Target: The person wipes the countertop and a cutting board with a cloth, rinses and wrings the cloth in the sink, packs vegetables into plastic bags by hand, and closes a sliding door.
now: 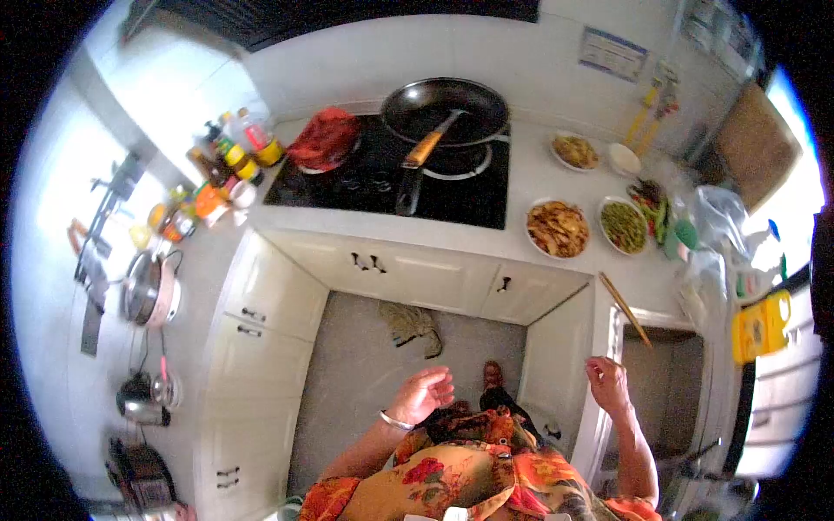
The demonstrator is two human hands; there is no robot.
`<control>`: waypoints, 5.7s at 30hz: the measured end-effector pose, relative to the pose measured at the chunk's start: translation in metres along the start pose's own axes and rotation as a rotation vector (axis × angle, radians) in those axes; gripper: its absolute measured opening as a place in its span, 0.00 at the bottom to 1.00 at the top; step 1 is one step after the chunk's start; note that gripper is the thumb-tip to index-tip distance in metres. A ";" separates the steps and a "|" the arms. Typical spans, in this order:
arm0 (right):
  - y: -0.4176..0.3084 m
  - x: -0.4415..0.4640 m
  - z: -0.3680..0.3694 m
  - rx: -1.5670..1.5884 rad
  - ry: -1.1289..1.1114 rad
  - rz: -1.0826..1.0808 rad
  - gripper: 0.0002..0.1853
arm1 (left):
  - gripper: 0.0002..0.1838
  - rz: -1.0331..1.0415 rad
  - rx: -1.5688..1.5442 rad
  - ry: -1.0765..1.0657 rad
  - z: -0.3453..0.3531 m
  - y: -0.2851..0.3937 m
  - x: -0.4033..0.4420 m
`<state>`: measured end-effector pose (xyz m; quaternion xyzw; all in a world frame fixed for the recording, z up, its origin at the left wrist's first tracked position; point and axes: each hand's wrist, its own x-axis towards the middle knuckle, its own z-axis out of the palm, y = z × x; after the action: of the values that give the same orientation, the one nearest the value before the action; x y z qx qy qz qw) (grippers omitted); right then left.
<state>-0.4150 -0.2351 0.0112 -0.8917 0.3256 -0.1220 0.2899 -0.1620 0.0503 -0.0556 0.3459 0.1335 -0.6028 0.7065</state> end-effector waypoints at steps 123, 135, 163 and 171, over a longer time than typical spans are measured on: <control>-0.519 0.328 0.419 -0.193 -0.925 -1.223 0.16 | 0.23 1.729 0.274 0.002 0.033 0.419 -0.210; -0.675 0.442 0.526 0.175 -0.277 -1.227 0.07 | 0.26 1.283 -0.456 0.282 -0.132 0.474 -0.178; -0.800 0.509 0.505 -0.347 -0.586 -0.886 0.09 | 0.08 0.483 -0.500 0.072 -0.324 0.619 -0.174; -0.766 0.546 0.523 -0.313 -0.645 -0.917 0.10 | 0.08 0.460 -0.522 0.084 -0.329 0.622 -0.181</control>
<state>0.6020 0.1131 0.0648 -0.9659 -0.1845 0.0922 0.1564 0.4580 0.4225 0.0191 0.1992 0.2307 -0.3588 0.8822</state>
